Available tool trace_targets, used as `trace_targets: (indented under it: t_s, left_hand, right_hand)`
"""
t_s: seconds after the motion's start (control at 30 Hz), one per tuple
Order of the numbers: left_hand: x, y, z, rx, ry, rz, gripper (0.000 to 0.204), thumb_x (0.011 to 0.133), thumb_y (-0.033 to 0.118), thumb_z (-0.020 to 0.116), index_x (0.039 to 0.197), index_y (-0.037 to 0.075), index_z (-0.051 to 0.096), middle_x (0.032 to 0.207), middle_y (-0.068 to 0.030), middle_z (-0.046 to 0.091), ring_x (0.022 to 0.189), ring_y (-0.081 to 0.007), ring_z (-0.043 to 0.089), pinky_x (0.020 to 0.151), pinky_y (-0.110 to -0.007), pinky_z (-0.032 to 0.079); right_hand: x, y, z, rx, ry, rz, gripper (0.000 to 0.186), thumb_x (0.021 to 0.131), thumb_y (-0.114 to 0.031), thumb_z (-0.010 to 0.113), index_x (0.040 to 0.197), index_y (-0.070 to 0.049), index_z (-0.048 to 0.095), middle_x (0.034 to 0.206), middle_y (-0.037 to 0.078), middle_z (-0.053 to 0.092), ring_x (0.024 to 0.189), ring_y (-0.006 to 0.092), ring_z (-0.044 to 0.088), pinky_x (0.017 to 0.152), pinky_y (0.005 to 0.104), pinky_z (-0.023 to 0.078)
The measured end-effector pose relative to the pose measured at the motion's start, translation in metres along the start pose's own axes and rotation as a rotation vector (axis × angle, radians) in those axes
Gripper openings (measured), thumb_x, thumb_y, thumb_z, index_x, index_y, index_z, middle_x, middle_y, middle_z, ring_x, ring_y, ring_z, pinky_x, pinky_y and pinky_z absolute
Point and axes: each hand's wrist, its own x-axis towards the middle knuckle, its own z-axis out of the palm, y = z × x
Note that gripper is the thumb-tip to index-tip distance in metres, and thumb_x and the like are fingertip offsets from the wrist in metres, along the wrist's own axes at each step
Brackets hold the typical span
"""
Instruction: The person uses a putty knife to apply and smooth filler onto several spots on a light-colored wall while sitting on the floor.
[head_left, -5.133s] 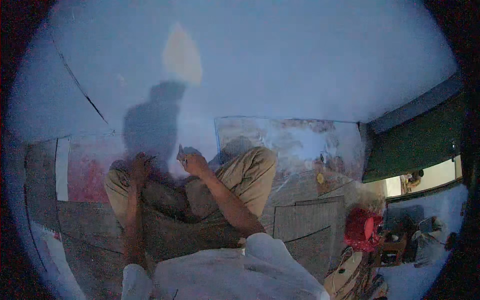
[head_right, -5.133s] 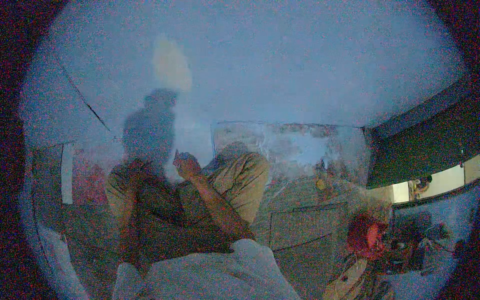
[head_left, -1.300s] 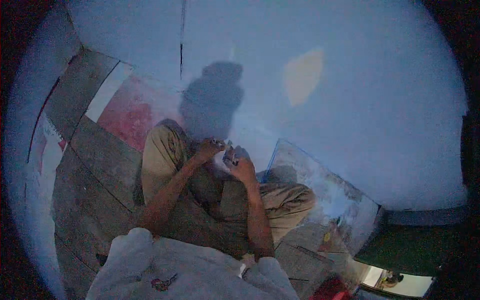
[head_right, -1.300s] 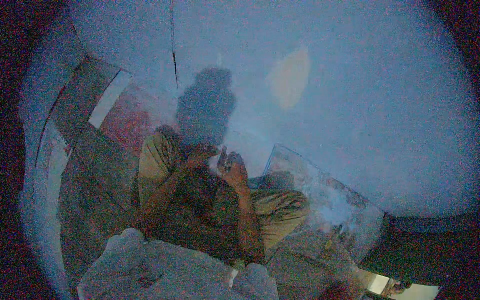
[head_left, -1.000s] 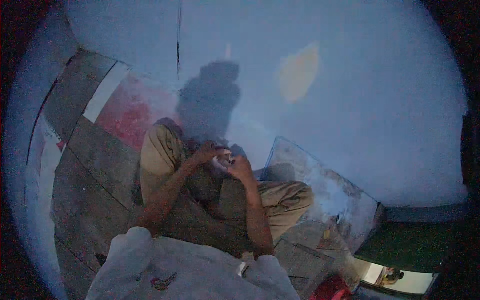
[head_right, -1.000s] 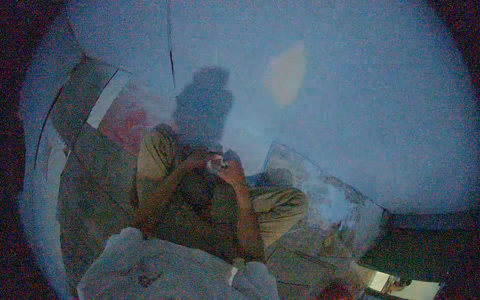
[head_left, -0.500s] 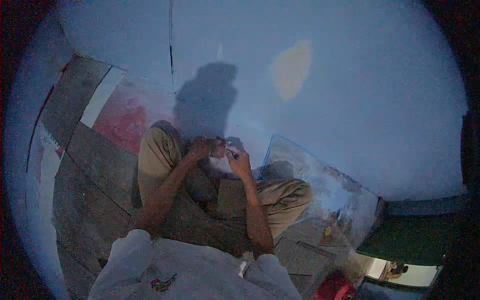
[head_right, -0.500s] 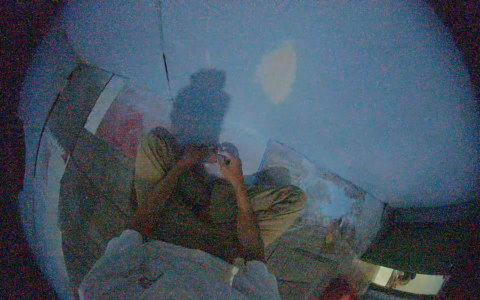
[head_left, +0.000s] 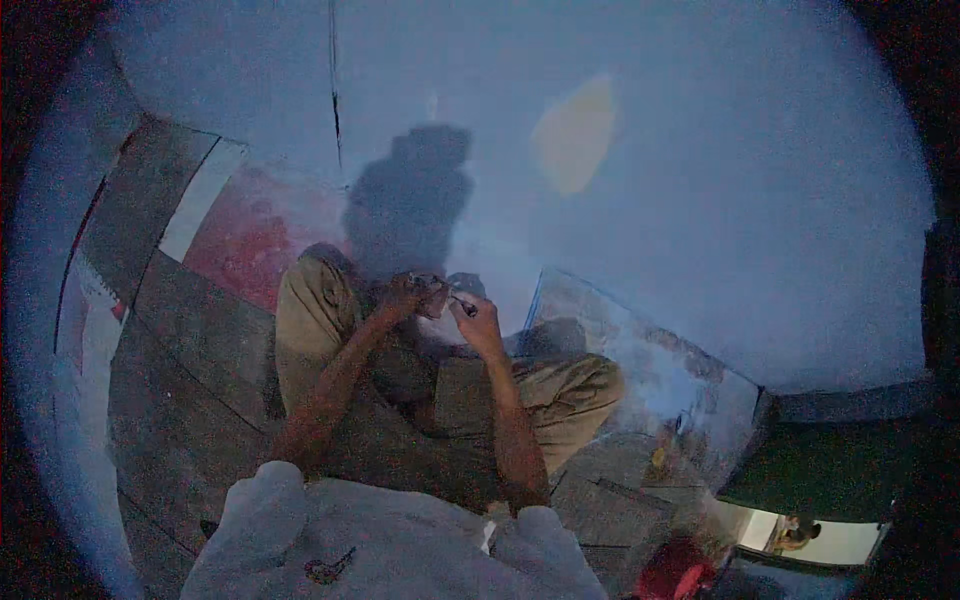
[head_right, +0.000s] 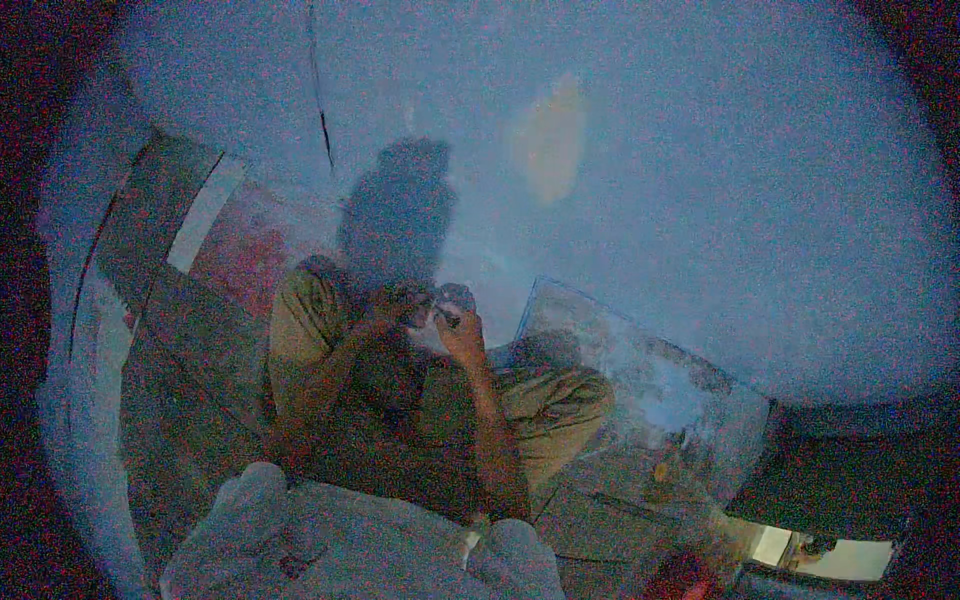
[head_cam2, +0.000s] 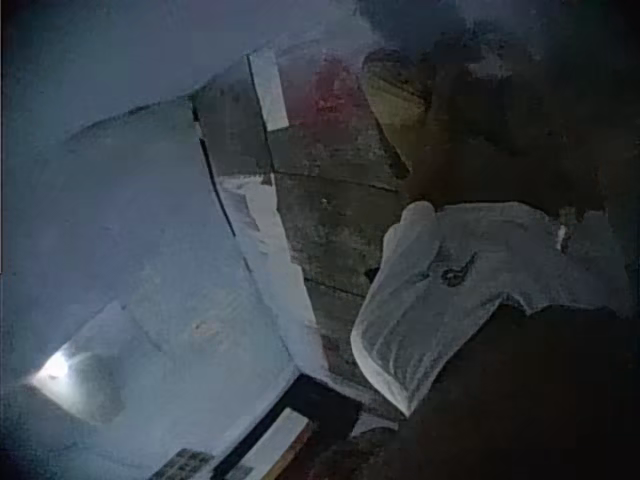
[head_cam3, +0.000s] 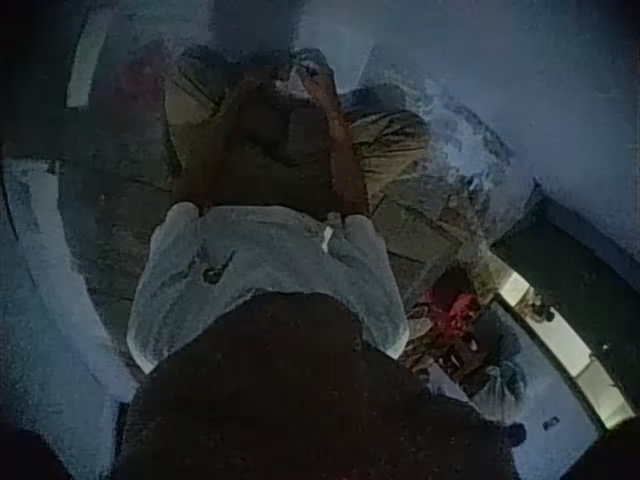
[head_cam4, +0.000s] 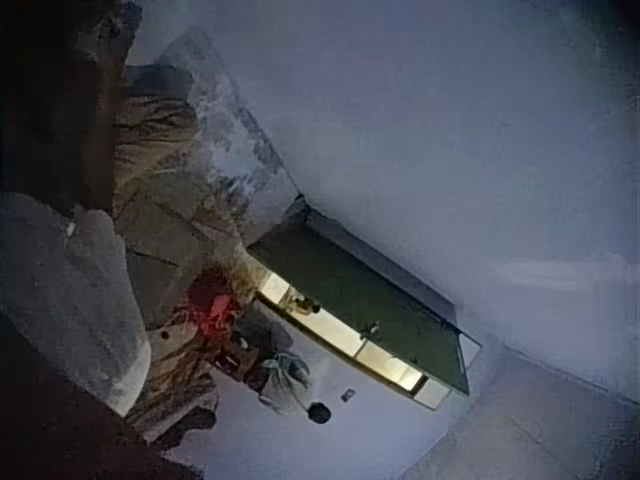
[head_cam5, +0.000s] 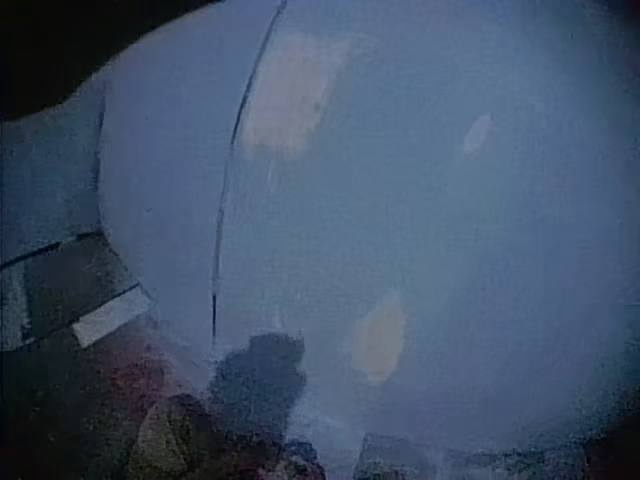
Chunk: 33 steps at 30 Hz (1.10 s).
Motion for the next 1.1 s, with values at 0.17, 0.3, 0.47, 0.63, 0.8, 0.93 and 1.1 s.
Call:
trace_targets:
  t_s: [0.17,0.3,0.47,0.63,0.8,0.93,1.1]
  left_hand:
    - [-0.030,0.115,-0.023,-0.645,-0.098,0.024,0.037,0.092,0.024,0.060,0.124,0.006,0.055,0.104,-0.0098,0.066,0.084,-0.0194,0.063,0.078,-0.034,0.054]
    - [-0.038,0.079,-0.034,-0.774,-0.023,0.214,0.033,0.087,0.024,0.066,0.115,0.006,0.060,0.100,-0.0070,0.067,0.083,-0.0171,0.062,0.078,-0.033,0.054]
    - [-0.056,0.097,-0.040,-0.862,-0.143,0.187,0.033,0.087,0.027,0.067,0.111,0.005,0.063,0.097,-0.0047,0.067,0.080,-0.0150,0.061,0.078,-0.033,0.053]
    - [-0.048,0.089,-0.040,-0.211,-0.107,0.190,0.040,0.088,0.029,0.065,0.116,0.002,0.057,0.101,-0.0065,0.063,0.085,-0.0166,0.058,0.082,-0.036,0.050]
    - [-0.039,0.040,-0.021,0.431,-0.003,0.393,0.047,0.090,0.031,0.064,0.123,0.000,0.050,0.103,-0.0083,0.060,0.089,-0.0185,0.056,0.083,-0.039,0.048]
    - [-0.026,0.041,-0.003,0.580,0.026,0.370,0.054,0.090,0.032,0.062,0.128,-0.002,0.044,0.104,-0.0098,0.057,0.091,-0.0199,0.054,0.085,-0.042,0.047]
    - [-0.027,0.026,0.000,0.080,-0.033,-0.254,0.062,0.087,0.042,0.065,0.125,-0.003,0.045,0.096,-0.0134,0.058,0.081,-0.0219,0.057,0.074,-0.040,0.049]
  right_hand:
    - [-0.002,-0.025,-0.043,0.073,0.047,0.036,0.031,0.088,-0.029,0.064,0.085,0.001,0.068,0.062,0.011,0.059,0.055,0.0196,0.052,0.056,0.0374,0.043]
    - [0.002,-0.027,-0.013,0.113,-0.008,0.120,0.035,0.087,-0.028,0.064,0.080,0.006,0.064,0.060,0.013,0.057,0.052,0.0255,0.050,0.057,0.0404,0.042]
    - [-0.002,-0.020,-0.013,-0.025,0.091,0.059,0.037,0.086,-0.029,0.064,0.078,0.007,0.060,0.056,0.014,0.054,0.050,0.0263,0.049,0.055,0.0419,0.042]
    - [-0.001,0.009,-0.007,0.027,0.121,0.034,0.033,0.086,-0.024,0.061,0.077,0.007,0.059,0.056,0.014,0.053,0.050,0.0253,0.049,0.054,0.0424,0.041]
    - [0.006,-0.010,-0.007,0.036,0.003,0.048,0.027,0.088,-0.020,0.058,0.077,0.005,0.060,0.058,0.016,0.053,0.053,0.0255,0.051,0.052,0.0423,0.038]
    - [0.000,0.009,-0.010,-0.122,0.103,-0.082,0.023,0.088,-0.018,0.057,0.080,0.003,0.063,0.065,0.019,0.057,0.063,0.0268,0.057,0.058,0.0428,0.042]
    - [0.002,-0.011,-0.007,0.016,0.081,-0.023,0.023,0.087,-0.019,0.060,0.090,0.003,0.066,0.080,0.019,0.066,0.080,0.0271,0.064,0.073,0.0412,0.049]
